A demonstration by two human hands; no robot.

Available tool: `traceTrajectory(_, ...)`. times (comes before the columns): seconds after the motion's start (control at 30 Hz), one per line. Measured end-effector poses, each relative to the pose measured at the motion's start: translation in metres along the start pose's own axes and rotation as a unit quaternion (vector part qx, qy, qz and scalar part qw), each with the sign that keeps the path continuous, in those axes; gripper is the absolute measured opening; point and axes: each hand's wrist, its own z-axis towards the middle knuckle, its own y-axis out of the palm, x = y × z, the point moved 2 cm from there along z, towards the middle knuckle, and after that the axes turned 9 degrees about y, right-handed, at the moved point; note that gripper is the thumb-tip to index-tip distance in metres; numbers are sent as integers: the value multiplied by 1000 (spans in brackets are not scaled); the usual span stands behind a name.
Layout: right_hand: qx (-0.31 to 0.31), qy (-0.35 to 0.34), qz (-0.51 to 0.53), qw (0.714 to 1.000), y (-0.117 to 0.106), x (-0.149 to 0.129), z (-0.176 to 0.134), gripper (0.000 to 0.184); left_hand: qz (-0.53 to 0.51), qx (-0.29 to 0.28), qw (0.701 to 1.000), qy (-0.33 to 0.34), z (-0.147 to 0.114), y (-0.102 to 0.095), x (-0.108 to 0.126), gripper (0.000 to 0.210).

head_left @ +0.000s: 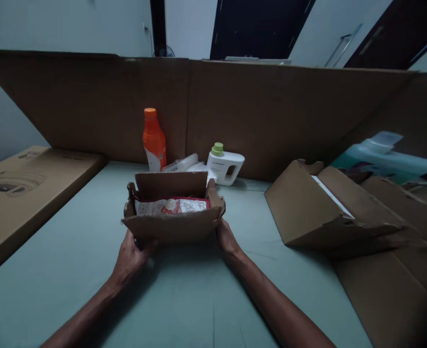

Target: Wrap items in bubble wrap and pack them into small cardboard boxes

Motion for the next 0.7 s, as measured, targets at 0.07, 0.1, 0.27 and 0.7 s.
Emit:
traceTrajectory(0.07,-15,2,-12,1000,-5,0,10,67,-16,-2,999,-30,0,6,-9,59)
traceTrajectory(0.1,-14,-1,-24,1000,-11,-1,16,64,-17,-7,999,-42,-2,9,-13,58)
traceTrajectory(0.27,53,-159,-242,956,-43,-50,77,30,14,-1,999,-52,-12,18,-31,49)
traceTrajectory(0.7,109,-298,-488,813,23,-156,208,23,38,-24,999,-4,-16,22,-62,38)
